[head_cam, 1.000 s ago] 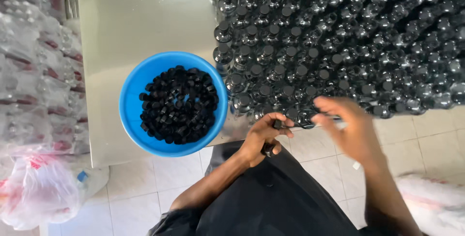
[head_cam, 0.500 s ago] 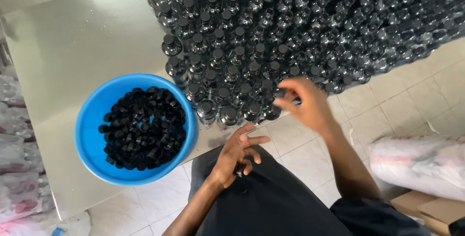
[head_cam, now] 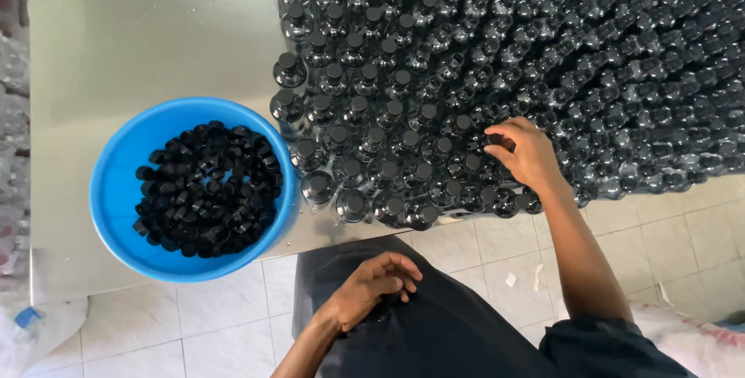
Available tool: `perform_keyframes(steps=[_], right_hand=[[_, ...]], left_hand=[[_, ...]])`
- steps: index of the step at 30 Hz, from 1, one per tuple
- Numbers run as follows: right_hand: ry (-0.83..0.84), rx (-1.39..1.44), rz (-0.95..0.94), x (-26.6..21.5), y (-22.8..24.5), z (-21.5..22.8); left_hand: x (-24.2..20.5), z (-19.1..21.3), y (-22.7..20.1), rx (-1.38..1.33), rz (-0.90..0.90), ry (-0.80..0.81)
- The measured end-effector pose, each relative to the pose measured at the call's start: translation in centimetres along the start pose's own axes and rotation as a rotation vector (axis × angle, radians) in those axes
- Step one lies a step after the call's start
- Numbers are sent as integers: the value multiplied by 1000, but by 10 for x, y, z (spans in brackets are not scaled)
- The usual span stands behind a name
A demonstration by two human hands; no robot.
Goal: The person picks up black bottle caps from a blue basin and places them onto a table covered with numerous clear plastic bottles. The person handles the caps by hand, transferring them from the container to the bottles in a repetitive motion.
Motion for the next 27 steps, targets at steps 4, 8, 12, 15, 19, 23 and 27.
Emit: perform_keyframes(steps=[4, 8, 12, 15, 19, 23, 27], right_hand=[[17, 75, -17, 0, 10, 8], [76, 160, -229, 0, 24, 25], [180, 72, -323, 11, 10, 5], [312, 217, -421, 13, 27, 14], [361, 487, -568, 11, 37, 22], [341, 459, -500, 9, 28, 16], [327, 385, -423, 13, 22, 9]], left_hand=[[20, -10, 9, -40, -8, -30], [37, -21, 7, -43, -18, -59], [48, -28, 12, -76, -20, -70], [56, -30, 16, -118, -23, -75], [66, -33, 16, -151, -3, -122], [74, -37, 13, -177, 44, -121], [80, -37, 10, -149, 76, -115]])
Point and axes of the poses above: each hand's wrist, its own x-axis towards the middle knuckle, its own z-axis out of the back of the hand, y = z × x, the point moved 2 cm from there along x, towards the middle knuckle, and after that the axes turned 4 degrees about -z, right-handed, at the moved point
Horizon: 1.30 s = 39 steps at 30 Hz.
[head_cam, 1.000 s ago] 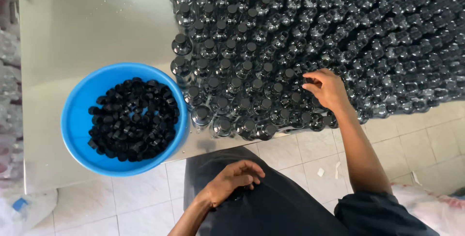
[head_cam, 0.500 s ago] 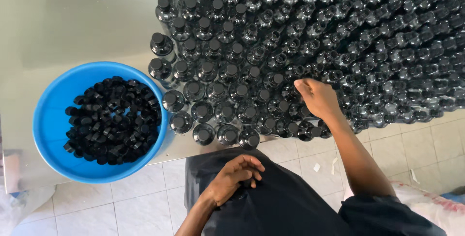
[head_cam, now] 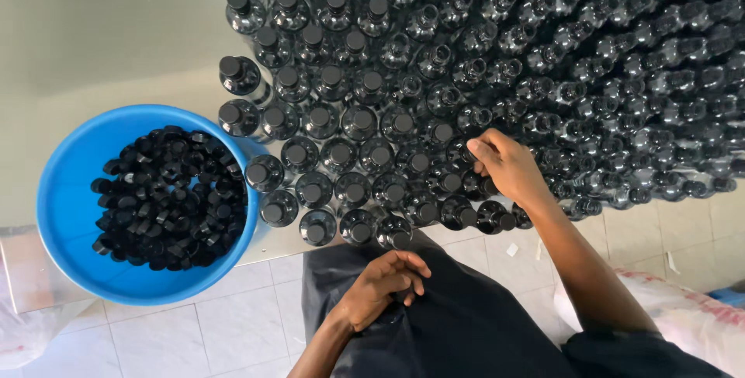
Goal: The person picks up black bottle caps from a blue basin and places them onto a table covered with numerous clear plastic bottles. The person handles the caps by hand, transferring them from the container to the bottles in a repetitive motion.
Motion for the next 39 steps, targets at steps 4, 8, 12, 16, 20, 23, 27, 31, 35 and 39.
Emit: perform_keyframes(steps=[4, 8, 12, 16, 20, 23, 27, 31, 35, 39], right_hand=[[-38, -159, 144, 9, -6, -1], [-14, -96, 62, 4, -3, -6], [-108, -23, 215, 8, -16, -12], [-144, -33, 252, 9, -20, -14], [-227, -270, 283, 10, -27, -11], [-384, -375, 412, -36, 4, -2], [-68, -79, 911, -130, 76, -28], [-221, -265, 1216, -147, 90, -88], [-43, -104, 1204, -131, 97, -84], [-244, 110, 843, -76, 81, -35]], left_hand=[[4, 9, 12, 79, -19, 6], [-3, 3, 9, 99, -38, 0], [-8, -1, 6, 108, -53, 22], [-13, -3, 11, 87, -116, 14], [-21, -11, 5, -148, -329, -30], [-20, -13, -4, -274, -498, -17], [-25, -18, -26, -394, -661, 7], [-25, -23, -34, -324, -708, -10], [-33, -18, -45, -292, -681, 101], [-55, 3, -66, -348, -666, 92]])
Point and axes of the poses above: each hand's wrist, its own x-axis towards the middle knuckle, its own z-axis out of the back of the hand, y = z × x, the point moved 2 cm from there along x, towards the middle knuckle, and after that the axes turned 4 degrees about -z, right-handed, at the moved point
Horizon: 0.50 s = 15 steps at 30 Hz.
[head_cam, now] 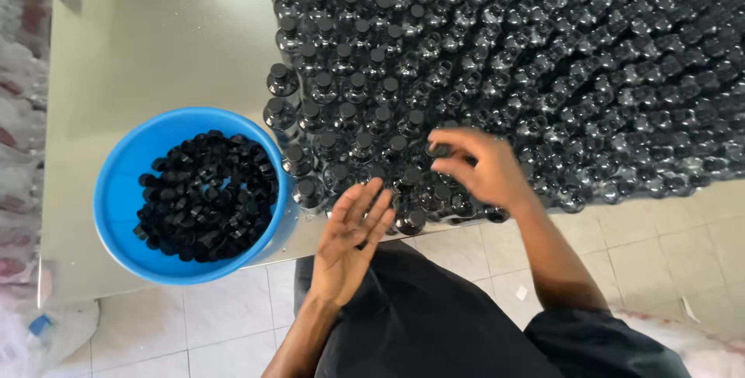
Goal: The person picks up black bottle caps from a blue basin and places them onto a table covered with numerous clear plastic bottles. The person handles the caps by hand, transferring them from the container to the bottles in a repetitive motion.
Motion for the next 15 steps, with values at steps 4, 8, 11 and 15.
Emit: perform_keyframes(steps=[4, 8, 11, 15], right_hand=[[-55, -618, -349, 36, -90, 61], [114, -682, -501, 41, -134, 59], [111, -687, -463, 35, -148, 51], [138, -723, -445, 31, -150, 47]], left_hand=[[-11, 34, -43, 83, -54, 17], [-19, 85, -77, 86, -162, -235], [-21, 106, -97, 85, -222, -354], [-18, 112, -111, 90, -251, -445]])
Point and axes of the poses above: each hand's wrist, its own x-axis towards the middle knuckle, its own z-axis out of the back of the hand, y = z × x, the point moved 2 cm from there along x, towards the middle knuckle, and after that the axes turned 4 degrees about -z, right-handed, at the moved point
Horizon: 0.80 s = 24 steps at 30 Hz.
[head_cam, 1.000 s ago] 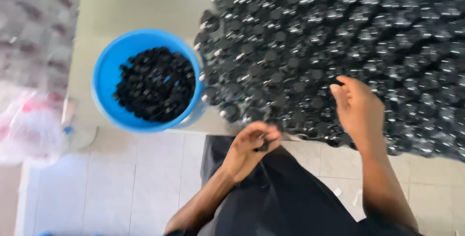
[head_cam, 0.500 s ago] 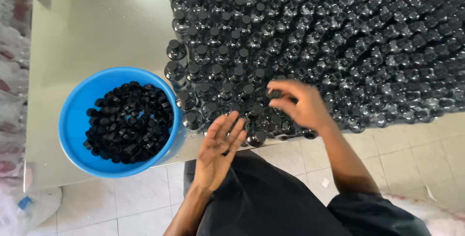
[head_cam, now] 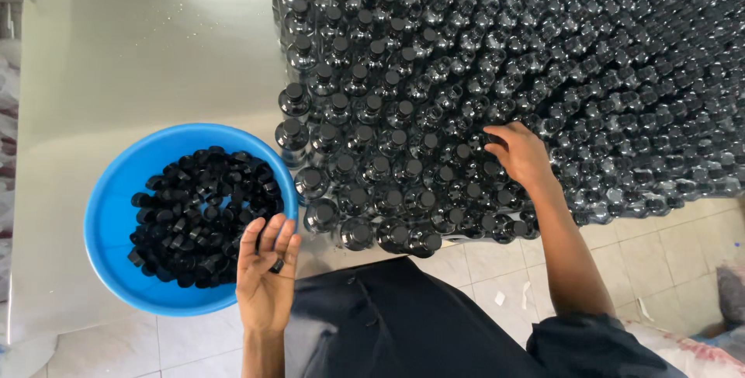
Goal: The person picks up black bottle caps from a blue basin and places them onto a table covered with numerous clear plastic bottles. The person handles the caps by hand, transferring them from the container to the bottles in a repetitive motion.
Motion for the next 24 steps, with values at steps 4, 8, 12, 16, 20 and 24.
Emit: perform_keyframes(steps=[4, 8, 12, 16, 20, 24], right_hand=[[-12, 75, 9, -2, -1, 4], [86, 313, -199, -16, 30, 37], [51, 481, -478, -18, 40, 38], [229, 438, -495, -4, 43, 36], [377, 703, -583, 7, 40, 45], [416, 793, -508, 14, 8, 22]], left_hand=[[11, -2, 4, 18, 26, 69], [21, -4, 7, 17, 59, 47], [29, -6, 4, 17, 55, 36], [40, -1, 2, 23, 83, -14], [51, -3, 4, 32, 100, -85], [58, -1, 10, 25, 104, -133]])
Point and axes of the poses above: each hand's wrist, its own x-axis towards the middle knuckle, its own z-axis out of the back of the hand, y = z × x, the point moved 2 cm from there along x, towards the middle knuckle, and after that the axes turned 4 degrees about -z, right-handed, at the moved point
